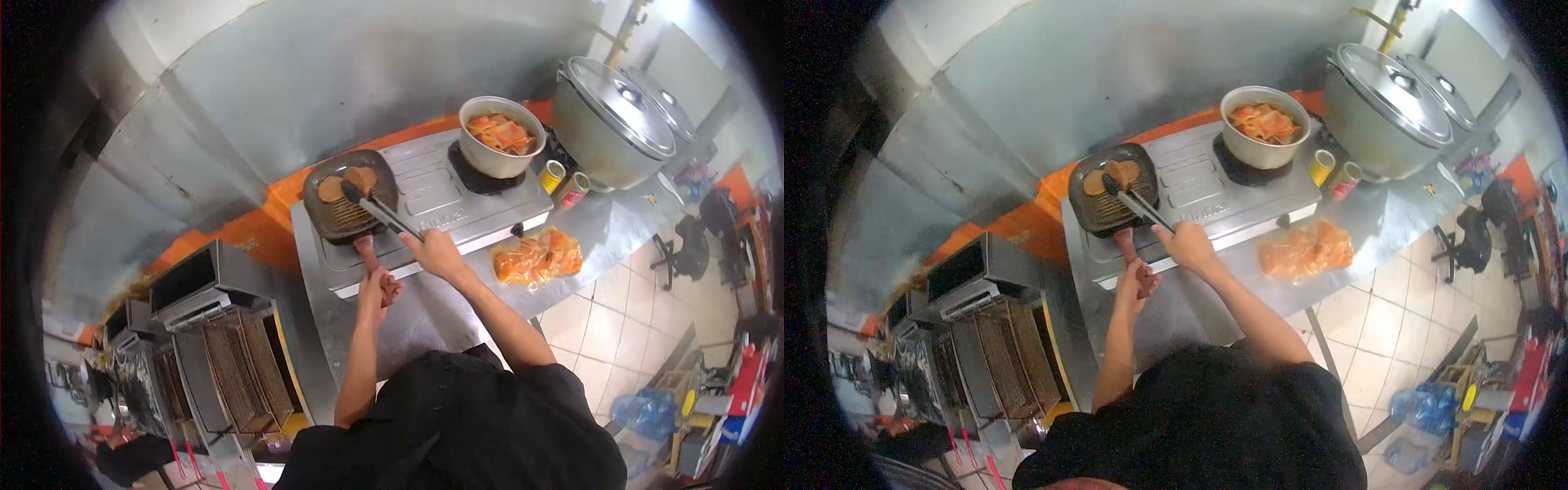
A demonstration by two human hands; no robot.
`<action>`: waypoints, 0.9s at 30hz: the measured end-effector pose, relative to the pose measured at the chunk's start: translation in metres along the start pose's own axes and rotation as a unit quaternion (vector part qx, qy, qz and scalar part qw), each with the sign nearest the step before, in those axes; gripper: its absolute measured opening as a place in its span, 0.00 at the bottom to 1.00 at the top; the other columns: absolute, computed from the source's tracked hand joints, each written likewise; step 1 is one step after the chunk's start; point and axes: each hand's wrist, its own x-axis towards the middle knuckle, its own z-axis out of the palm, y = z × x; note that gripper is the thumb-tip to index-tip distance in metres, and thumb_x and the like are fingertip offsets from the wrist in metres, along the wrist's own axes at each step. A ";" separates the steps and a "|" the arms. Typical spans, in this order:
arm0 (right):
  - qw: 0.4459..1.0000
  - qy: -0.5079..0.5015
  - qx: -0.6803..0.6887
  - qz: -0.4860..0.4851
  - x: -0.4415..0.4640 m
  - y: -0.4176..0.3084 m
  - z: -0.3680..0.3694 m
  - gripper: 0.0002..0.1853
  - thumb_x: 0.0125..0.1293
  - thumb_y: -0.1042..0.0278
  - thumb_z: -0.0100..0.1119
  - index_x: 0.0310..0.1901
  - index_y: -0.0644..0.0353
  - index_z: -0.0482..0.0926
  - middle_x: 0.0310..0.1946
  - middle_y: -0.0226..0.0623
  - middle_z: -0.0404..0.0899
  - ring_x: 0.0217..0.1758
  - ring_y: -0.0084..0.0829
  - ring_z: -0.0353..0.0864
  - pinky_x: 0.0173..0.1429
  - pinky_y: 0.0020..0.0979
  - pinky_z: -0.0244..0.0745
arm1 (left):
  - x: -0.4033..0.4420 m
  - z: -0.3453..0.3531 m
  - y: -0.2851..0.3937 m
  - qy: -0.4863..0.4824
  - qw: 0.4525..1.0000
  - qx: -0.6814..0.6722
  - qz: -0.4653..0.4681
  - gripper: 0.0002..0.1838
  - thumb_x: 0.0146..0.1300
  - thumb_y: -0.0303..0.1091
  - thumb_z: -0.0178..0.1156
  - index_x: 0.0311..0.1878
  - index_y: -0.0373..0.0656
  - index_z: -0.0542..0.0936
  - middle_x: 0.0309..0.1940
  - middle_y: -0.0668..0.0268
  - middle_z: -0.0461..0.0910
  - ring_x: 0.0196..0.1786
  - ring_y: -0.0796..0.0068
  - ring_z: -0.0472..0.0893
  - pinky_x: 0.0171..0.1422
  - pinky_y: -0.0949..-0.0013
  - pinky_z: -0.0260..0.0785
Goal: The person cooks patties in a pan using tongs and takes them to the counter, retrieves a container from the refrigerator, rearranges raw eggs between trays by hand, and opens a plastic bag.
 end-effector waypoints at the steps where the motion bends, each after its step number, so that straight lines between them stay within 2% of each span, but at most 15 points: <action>1: 1.000 0.011 0.001 -0.015 -0.006 -0.002 -0.002 0.31 0.59 0.43 0.52 0.21 0.71 0.76 0.18 0.59 0.74 0.26 0.54 0.78 0.35 0.45 0.70 | 0.003 -0.007 -0.002 -0.019 1.000 0.008 -0.009 0.13 0.64 0.44 0.51 0.36 0.43 0.68 0.26 0.66 0.74 0.31 0.67 0.80 0.32 0.69 0.71; 2: 1.000 0.018 0.000 -0.005 -0.007 -0.001 -0.001 0.31 0.59 0.43 0.52 0.21 0.71 0.76 0.18 0.59 0.74 0.26 0.54 0.78 0.35 0.45 0.70 | 0.005 -0.014 -0.006 -0.026 0.999 0.011 -0.018 0.13 0.64 0.44 0.51 0.36 0.43 0.68 0.26 0.66 0.74 0.31 0.67 0.80 0.32 0.69 0.71; 5: 0.999 0.017 -0.029 -0.015 0.002 0.001 0.004 0.32 0.59 0.42 0.53 0.23 0.73 0.76 0.22 0.61 0.75 0.30 0.56 0.78 0.36 0.47 0.71 | -0.001 -0.013 -0.008 -0.002 1.000 -0.004 -0.020 0.18 0.66 0.50 0.44 0.40 0.43 0.68 0.31 0.63 0.75 0.40 0.62 0.79 0.43 0.57 0.70; 9: 0.999 0.028 -0.028 0.002 0.002 -0.007 0.004 0.31 0.59 0.42 0.52 0.24 0.73 0.77 0.22 0.61 0.75 0.31 0.56 0.77 0.37 0.47 0.71 | -0.021 -0.008 0.002 0.050 0.998 -0.020 -0.030 0.17 0.67 0.49 0.44 0.43 0.43 0.69 0.33 0.63 0.74 0.40 0.66 0.77 0.41 0.58 0.71; 12: 0.999 0.032 -0.026 -0.021 0.001 0.000 0.006 0.31 0.59 0.42 0.53 0.25 0.73 0.77 0.22 0.61 0.75 0.31 0.56 0.77 0.37 0.47 0.71 | -0.032 -0.031 -0.004 0.089 0.993 0.082 0.016 0.18 0.67 0.46 0.43 0.46 0.41 0.69 0.36 0.63 0.72 0.40 0.71 0.73 0.45 0.63 0.68; 13: 0.999 0.036 -0.021 -0.022 0.001 0.001 0.007 0.31 0.59 0.42 0.53 0.24 0.73 0.77 0.21 0.61 0.75 0.30 0.56 0.77 0.37 0.47 0.71 | -0.031 -0.047 -0.006 0.165 0.954 0.211 0.134 0.18 0.67 0.46 0.43 0.47 0.40 0.69 0.38 0.63 0.71 0.40 0.73 0.71 0.47 0.65 0.66; 14: 0.999 0.045 -0.016 -0.025 0.005 0.000 0.007 0.31 0.59 0.42 0.53 0.23 0.73 0.77 0.21 0.61 0.75 0.30 0.56 0.77 0.36 0.47 0.71 | -0.024 -0.058 -0.008 0.232 0.880 0.331 0.250 0.18 0.67 0.45 0.44 0.47 0.39 0.69 0.39 0.64 0.71 0.40 0.75 0.69 0.48 0.68 0.64; 16: 0.999 0.039 -0.017 -0.030 0.013 0.001 0.009 0.32 0.59 0.42 0.52 0.22 0.73 0.77 0.20 0.61 0.75 0.29 0.57 0.77 0.36 0.48 0.71 | -0.085 0.002 0.046 0.193 0.888 0.276 0.314 0.18 0.67 0.42 0.44 0.49 0.37 0.69 0.43 0.63 0.70 0.44 0.74 0.70 0.50 0.71 0.60; 18: 0.999 0.030 -0.002 -0.040 0.016 0.008 0.022 0.33 0.59 0.41 0.52 0.21 0.74 0.77 0.20 0.61 0.74 0.29 0.57 0.77 0.35 0.47 0.70 | -0.108 0.035 0.077 0.044 0.862 0.223 0.452 0.22 0.66 0.47 0.44 0.50 0.37 0.69 0.47 0.62 0.69 0.49 0.72 0.71 0.48 0.71 0.61; 20: 0.997 -0.001 0.079 0.007 0.019 0.003 0.023 0.35 0.57 0.38 0.52 0.24 0.75 0.77 0.20 0.61 0.75 0.29 0.55 0.79 0.34 0.46 0.70 | -0.130 0.074 0.105 -0.125 0.838 0.190 0.496 0.32 0.63 0.56 0.45 0.56 0.36 0.65 0.53 0.55 0.69 0.54 0.64 0.70 0.51 0.65 0.60; 23: 0.992 -0.064 0.105 0.015 0.007 -0.017 0.005 0.31 0.59 0.41 0.49 0.28 0.69 0.80 0.24 0.55 0.78 0.31 0.49 0.80 0.37 0.43 0.72 | -0.169 0.140 0.129 -0.448 0.748 0.116 0.475 0.41 0.61 0.63 0.42 0.63 0.34 0.59 0.60 0.50 0.64 0.56 0.58 0.68 0.50 0.64 0.61; 24: 0.994 -0.071 0.084 -0.007 0.028 0.004 0.037 0.27 0.60 0.40 0.47 0.40 0.58 0.80 0.26 0.50 0.79 0.30 0.45 0.79 0.34 0.41 0.71 | -0.184 0.168 0.128 -0.535 0.704 0.075 0.461 0.42 0.61 0.64 0.41 0.64 0.35 0.59 0.61 0.50 0.62 0.57 0.58 0.67 0.50 0.64 0.61; 25: 0.977 -0.089 0.077 -0.177 0.023 0.010 0.033 0.24 0.61 0.41 0.45 0.45 0.50 0.79 0.27 0.45 0.80 0.29 0.40 0.78 0.33 0.38 0.72 | -0.204 0.195 0.124 -0.595 0.690 0.040 0.411 0.40 0.61 0.64 0.41 0.64 0.38 0.60 0.59 0.53 0.64 0.57 0.58 0.67 0.50 0.63 0.61; 26: 0.965 -0.101 0.169 -0.176 0.022 0.009 0.030 0.25 0.61 0.41 0.46 0.41 0.55 0.81 0.28 0.41 0.80 0.28 0.36 0.77 0.32 0.37 0.71 | -0.223 0.218 0.122 -0.649 0.670 0.004 0.360 0.39 0.61 0.64 0.40 0.65 0.42 0.60 0.57 0.56 0.66 0.56 0.59 0.66 0.50 0.63 0.60; 27: 0.966 -0.130 0.212 -0.074 0.011 0.000 0.015 0.27 0.61 0.41 0.47 0.37 0.60 0.81 0.24 0.39 0.79 0.25 0.33 0.75 0.28 0.35 0.71 | -0.238 0.234 0.125 -0.671 0.660 -0.013 0.338 0.39 0.61 0.64 0.40 0.65 0.42 0.60 0.57 0.56 0.66 0.56 0.59 0.66 0.50 0.63 0.60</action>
